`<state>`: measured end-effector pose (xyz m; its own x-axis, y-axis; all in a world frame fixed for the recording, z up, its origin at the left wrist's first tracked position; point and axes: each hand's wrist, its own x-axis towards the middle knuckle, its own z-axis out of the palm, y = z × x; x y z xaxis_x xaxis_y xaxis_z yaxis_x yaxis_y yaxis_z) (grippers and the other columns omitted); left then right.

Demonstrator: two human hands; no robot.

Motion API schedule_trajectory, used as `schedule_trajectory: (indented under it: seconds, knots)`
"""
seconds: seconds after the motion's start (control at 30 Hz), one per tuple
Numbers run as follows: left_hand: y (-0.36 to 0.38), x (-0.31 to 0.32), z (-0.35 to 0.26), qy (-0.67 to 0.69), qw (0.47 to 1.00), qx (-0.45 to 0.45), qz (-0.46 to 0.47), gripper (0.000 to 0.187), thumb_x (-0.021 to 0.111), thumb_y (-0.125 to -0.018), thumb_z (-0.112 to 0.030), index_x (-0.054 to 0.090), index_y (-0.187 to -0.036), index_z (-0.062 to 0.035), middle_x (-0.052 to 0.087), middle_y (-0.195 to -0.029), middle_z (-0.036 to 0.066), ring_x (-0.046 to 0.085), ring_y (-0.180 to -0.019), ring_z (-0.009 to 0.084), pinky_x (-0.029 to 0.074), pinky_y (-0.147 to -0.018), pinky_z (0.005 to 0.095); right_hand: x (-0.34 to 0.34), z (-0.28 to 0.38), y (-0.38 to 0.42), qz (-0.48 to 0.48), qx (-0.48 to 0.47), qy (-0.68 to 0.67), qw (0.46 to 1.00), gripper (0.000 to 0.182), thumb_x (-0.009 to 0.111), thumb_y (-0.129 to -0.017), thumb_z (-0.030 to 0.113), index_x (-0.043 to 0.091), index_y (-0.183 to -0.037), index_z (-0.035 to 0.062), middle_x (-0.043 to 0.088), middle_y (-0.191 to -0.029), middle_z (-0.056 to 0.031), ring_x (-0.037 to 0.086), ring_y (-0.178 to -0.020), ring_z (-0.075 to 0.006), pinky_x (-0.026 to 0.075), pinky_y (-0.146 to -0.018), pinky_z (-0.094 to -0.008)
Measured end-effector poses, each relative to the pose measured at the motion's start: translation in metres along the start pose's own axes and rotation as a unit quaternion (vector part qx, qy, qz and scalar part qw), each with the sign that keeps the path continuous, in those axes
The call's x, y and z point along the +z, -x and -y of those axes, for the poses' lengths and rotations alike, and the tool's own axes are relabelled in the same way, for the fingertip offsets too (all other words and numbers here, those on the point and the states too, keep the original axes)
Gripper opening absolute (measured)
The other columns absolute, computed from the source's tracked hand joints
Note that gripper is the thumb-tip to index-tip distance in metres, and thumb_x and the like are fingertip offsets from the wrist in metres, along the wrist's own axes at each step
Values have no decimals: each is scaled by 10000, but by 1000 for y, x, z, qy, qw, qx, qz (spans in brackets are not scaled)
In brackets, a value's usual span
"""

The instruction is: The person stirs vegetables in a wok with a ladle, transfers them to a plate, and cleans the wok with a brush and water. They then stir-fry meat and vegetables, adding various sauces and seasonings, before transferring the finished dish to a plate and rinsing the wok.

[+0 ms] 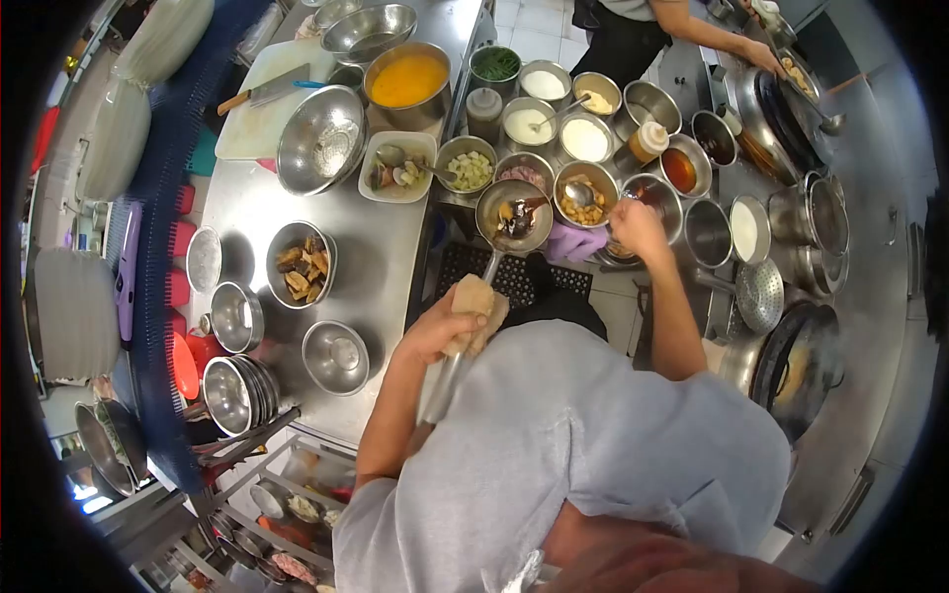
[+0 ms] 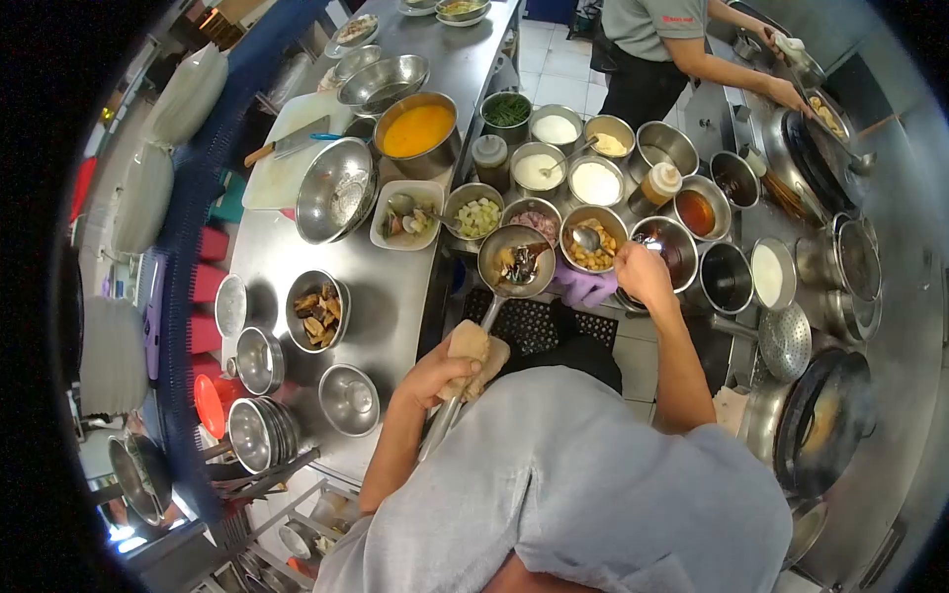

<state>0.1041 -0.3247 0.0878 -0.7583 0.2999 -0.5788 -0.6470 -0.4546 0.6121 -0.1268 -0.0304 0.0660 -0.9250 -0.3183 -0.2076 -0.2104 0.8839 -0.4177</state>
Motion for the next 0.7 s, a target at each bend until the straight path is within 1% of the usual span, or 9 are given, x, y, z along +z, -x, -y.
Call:
schedule_trajectory:
  seconds: [0.03, 0.1, 0.13, 0.2, 0.27, 0.43, 0.57, 0.63, 0.7]
  knots:
    - [3, -2, 0, 4, 1000, 1, -3, 601, 704, -737, -143, 397, -1244, -39, 529, -979, 83, 549, -811, 166, 492, -649, 303, -1, 6, -1, 4, -3, 1, 1000, 255, 605, -834, 234, 647, -928, 1, 670, -819, -194, 640, -807, -371, 495, -742, -446]
    - [10, -5, 3, -2, 1000, 17, -3, 631, 706, -728, -154, 396, -1265, -35, 536, -999, 91, 561, -814, 173, 497, -628, 302, -2, 25, -3, -116, -79, 154, 978, 289, 613, -826, 225, 631, -1026, 18, 647, -930, -230, 611, -915, -382, 478, -815, -436]
    - [13, -7, 7, 1, 1000, 19, -8, 631, 706, -728, -154, 396, -1265, -35, 536, -999, 91, 561, -814, 173, 497, -628, 302, -6, 37, -14, -95, -106, 70, 987, 333, 614, -815, 206, 606, -1094, 25, 621, -1015, -236, 579, -990, -385, 458, -864, -435]
    - [23, -11, 22, -43, 992, 43, -109, 678, 716, -709, -178, 396, -1289, -33, 544, -1033, 98, 569, -843, 180, 508, -655, 301, -5, 74, -44, -25, -186, -17, 982, 312, 603, -814, 192, 618, -1071, 16, 631, -1008, -215, 585, -979, -380, 459, -857, -443]
    - [33, -12, 32, -36, 990, 43, -130, 699, 722, -703, -193, 395, -1300, -32, 543, -1053, 103, 568, -875, 185, 509, -690, 308, 26, 112, -85, 20, -276, -68, 959, 258, 579, -811, 175, 646, -1015, 31, 644, -952, -229, 601, -933, -398, 472, -820, -465]
    - [48, -10, 66, -40, 974, 42, -221, 839, 748, -689, -222, 325, -1382, -11, 518, -1196, 142, 533, -1076, 237, 486, -861, 340, 123, 191, -162, 167, -331, 156, 916, 218, 541, -806, 116, 669, -939, -2, 658, -990, -217, 641, -946, -350, 517, -798, -439]
    - [55, 14, 66, -10, 969, 105, -225, 954, 777, -676, -252, 242, -1417, 21, 495, -1248, 161, 511, -1134, 235, 445, -942, 324, 183, 169, -191, 116, -402, 150, 896, 255, 596, -760, 108, 641, -992, 12, 618, -1049, -260, 599, -1013, -340, 509, -829, -425]
    - [50, 8, 84, 28, 972, 106, -210, 949, 780, -673, -250, 249, -1410, 23, 495, -1250, 153, 510, -1137, 228, 440, -949, 323, 171, 180, -192, 196, -375, 201, 883, 295, 619, -728, 105, 630, -1007, 8, 632, -994, -251, 605, -986, -347, 503, -831, -423]
    - [52, 3, 91, 28, 967, 105, -231, 938, 771, -679, -256, 253, -1407, 29, 493, -1262, 155, 505, -1150, 229, 428, -966, 325, 146, 179, -172, 149, -415, 168, 882, 312, 621, -729, 110, 626, -1023, 7, 642, -977, -242, 616, -958, -357, 502, -820, -431]
